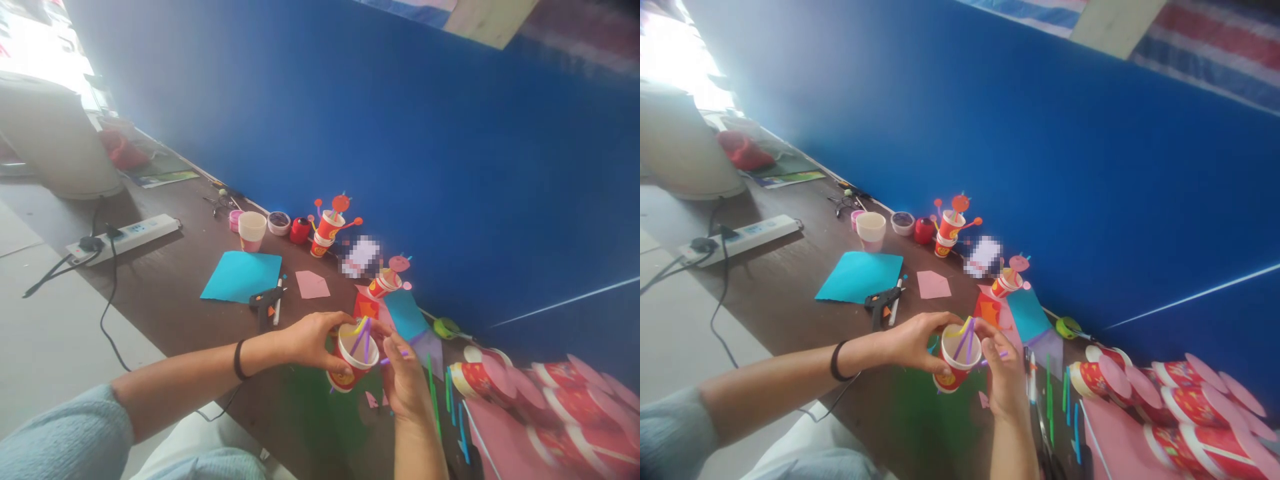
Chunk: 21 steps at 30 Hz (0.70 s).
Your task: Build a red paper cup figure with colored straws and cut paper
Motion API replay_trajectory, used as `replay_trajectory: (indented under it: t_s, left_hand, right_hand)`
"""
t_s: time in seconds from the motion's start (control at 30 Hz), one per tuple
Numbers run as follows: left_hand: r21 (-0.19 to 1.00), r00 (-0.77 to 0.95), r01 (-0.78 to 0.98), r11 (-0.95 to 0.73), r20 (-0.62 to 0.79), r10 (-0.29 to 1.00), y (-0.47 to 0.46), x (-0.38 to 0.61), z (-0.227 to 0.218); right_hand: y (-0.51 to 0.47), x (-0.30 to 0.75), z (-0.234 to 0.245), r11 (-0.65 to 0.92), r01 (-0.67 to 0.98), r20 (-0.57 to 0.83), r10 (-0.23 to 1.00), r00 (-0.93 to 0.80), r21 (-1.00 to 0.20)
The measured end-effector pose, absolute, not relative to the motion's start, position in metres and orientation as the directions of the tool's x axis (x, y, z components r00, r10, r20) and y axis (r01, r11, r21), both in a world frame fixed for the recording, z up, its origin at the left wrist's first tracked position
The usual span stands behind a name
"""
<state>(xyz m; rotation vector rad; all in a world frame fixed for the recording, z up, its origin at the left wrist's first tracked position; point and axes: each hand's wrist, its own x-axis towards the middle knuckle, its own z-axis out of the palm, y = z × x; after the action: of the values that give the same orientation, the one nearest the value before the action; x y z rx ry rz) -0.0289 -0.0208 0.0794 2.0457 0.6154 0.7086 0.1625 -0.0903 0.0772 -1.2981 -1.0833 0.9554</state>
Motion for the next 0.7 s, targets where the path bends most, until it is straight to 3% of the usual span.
replay_trajectory:
  t_s: [0.1, 0.17, 0.23, 0.33, 0.4, 0.47, 0.6, 0.7]
  left_hand:
    - [0.843, 0.683, 0.209, -0.495, 0.236, 0.691, -0.020, -0.030, 0.077]
    - [0.821, 0.663, 0.263, -0.507, 0.228, 0.713, -0.020, -0.032, 0.076]
    - [0.778, 0.654, 0.318, -0.542, 0.233, 0.719, -0.020, -0.033, 0.076]
    - [0.726, 0.657, 0.359, -0.587, 0.250, 0.711, -0.022, -0.034, 0.079]
    - [0.727, 0.645, 0.359, -0.586, 0.260, 0.718, -0.023, -0.034, 0.080]
    - [0.760, 0.619, 0.346, -0.551, 0.257, 0.742, -0.023, -0.034, 0.079]
    - [0.873, 0.620, 0.245, -0.421, 0.193, 0.761, -0.022, -0.037, 0.075]
    - [0.941, 0.695, 0.145, -0.307, 0.124, 0.709, -0.021, -0.041, 0.076]
  right_hand:
    - [-0.092, 0.165, 0.070, 0.039, -0.143, 0.007, 0.977, 0.214, -0.989]
    - [-0.093, 0.168, 0.069, 0.059, -0.149, 0.014, 0.958, 0.287, -0.987]
    - [-0.093, 0.171, 0.073, 0.080, -0.088, 0.038, 0.915, 0.402, -0.993]
    - [-0.091, 0.177, 0.085, 0.051, 0.144, 0.114, 0.870, 0.480, -0.988]
    - [-0.091, 0.180, 0.091, 0.027, 0.310, 0.185, 0.850, 0.494, -0.950]
    - [-0.092, 0.180, 0.093, 0.037, 0.341, 0.221, 0.827, 0.517, -0.939]
    - [-0.100, 0.177, 0.085, 0.093, 0.151, 0.137, 0.939, 0.314, -0.984]
    - [-0.106, 0.176, 0.082, 0.109, 0.205, 0.138, 0.982, 0.132, -0.973]
